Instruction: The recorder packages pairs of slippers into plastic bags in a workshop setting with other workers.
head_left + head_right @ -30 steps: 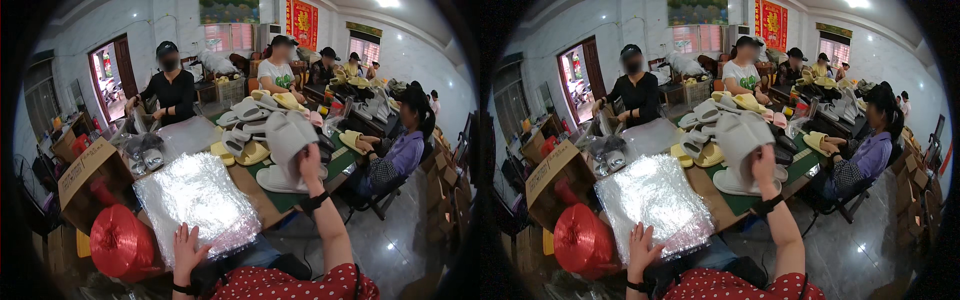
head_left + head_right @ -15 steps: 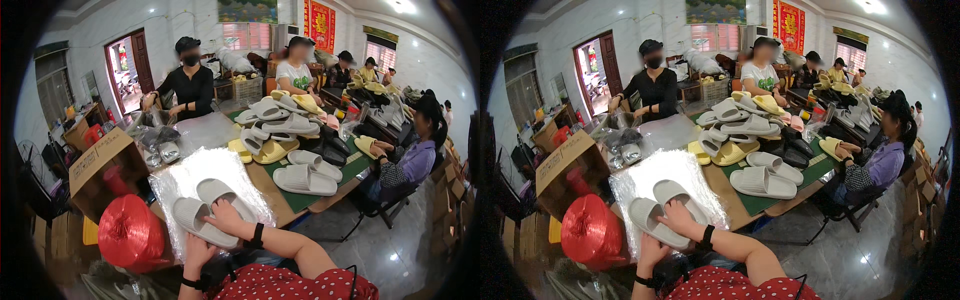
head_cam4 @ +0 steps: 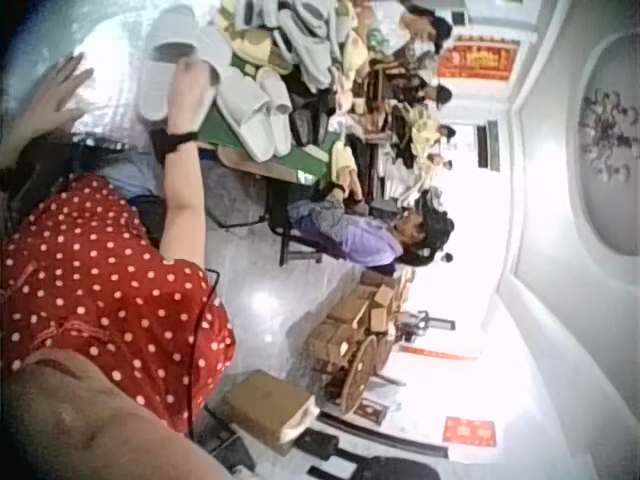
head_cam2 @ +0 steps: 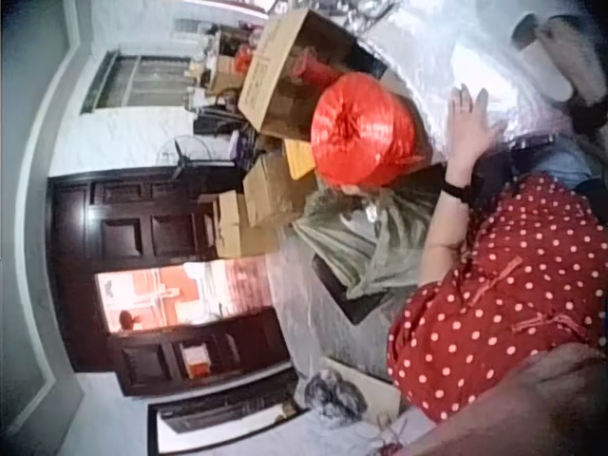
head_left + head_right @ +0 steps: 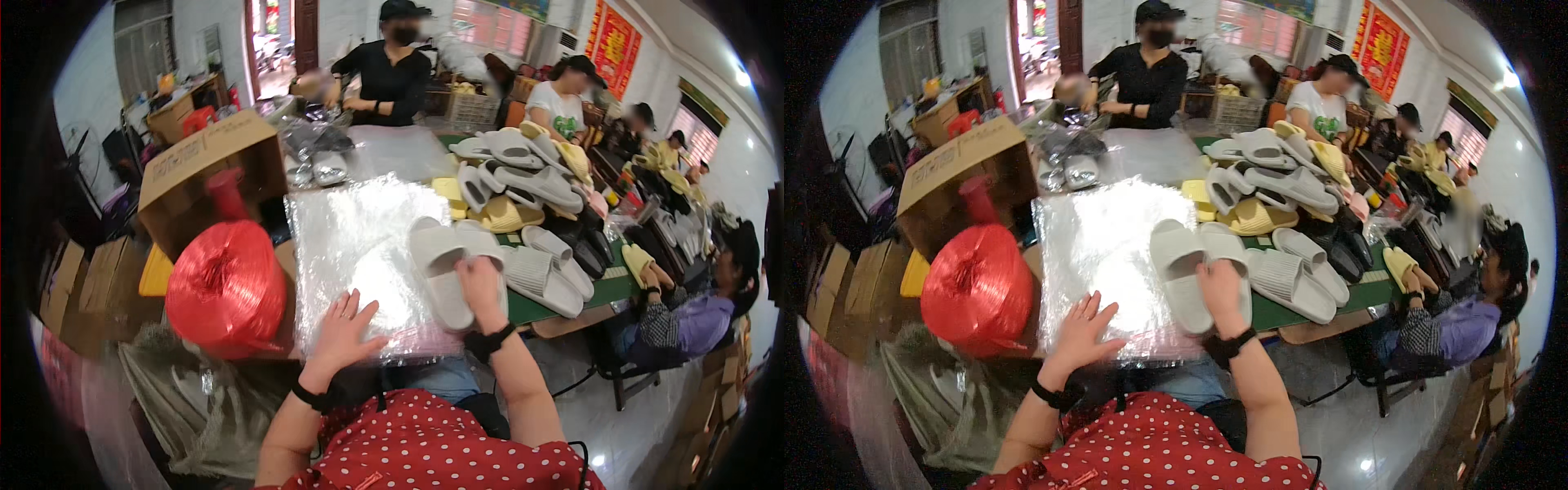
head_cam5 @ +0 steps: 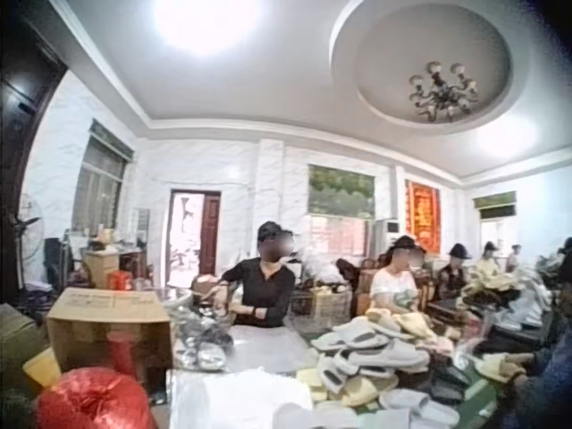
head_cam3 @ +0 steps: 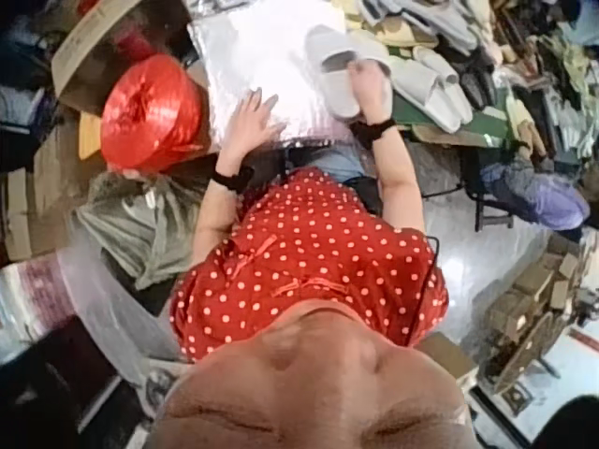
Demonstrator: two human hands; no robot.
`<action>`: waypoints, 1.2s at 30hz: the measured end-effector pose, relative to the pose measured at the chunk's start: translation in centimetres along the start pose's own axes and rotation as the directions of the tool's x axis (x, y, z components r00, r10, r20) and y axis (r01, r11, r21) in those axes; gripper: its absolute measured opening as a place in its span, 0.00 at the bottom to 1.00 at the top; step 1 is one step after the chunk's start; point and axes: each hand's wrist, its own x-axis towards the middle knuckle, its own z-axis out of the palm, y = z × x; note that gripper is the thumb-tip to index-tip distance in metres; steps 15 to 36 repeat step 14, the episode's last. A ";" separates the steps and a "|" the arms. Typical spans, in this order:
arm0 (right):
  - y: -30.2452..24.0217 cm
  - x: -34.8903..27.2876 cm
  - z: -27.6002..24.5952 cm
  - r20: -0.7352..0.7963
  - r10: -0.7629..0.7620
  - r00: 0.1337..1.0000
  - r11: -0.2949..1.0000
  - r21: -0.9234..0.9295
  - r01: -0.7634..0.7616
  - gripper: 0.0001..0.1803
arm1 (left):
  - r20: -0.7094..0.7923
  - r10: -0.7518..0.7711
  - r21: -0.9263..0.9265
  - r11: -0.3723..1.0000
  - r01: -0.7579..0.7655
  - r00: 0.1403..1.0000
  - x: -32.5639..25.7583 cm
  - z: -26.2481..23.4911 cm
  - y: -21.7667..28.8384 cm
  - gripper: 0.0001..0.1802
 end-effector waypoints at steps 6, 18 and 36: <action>3.9 -4.9 -6.2 -0.326 0.121 0.938 0.980 0.191 -0.060 0.21 | -0.007 -0.064 0.037 0.997 0.064 0.998 1.1 -0.8 1.8 0.39; 2.9 -9.3 -11.0 -0.085 0.286 0.954 0.597 0.795 -0.108 0.16 | -0.077 -0.018 0.027 0.999 0.020 0.997 3.9 -0.4 1.4 0.29; 2.9 -9.3 -11.0 -0.085 0.286 0.954 0.597 0.795 -0.108 0.16 | -0.077 -0.018 0.027 0.999 0.020 0.997 3.9 -0.4 1.4 0.29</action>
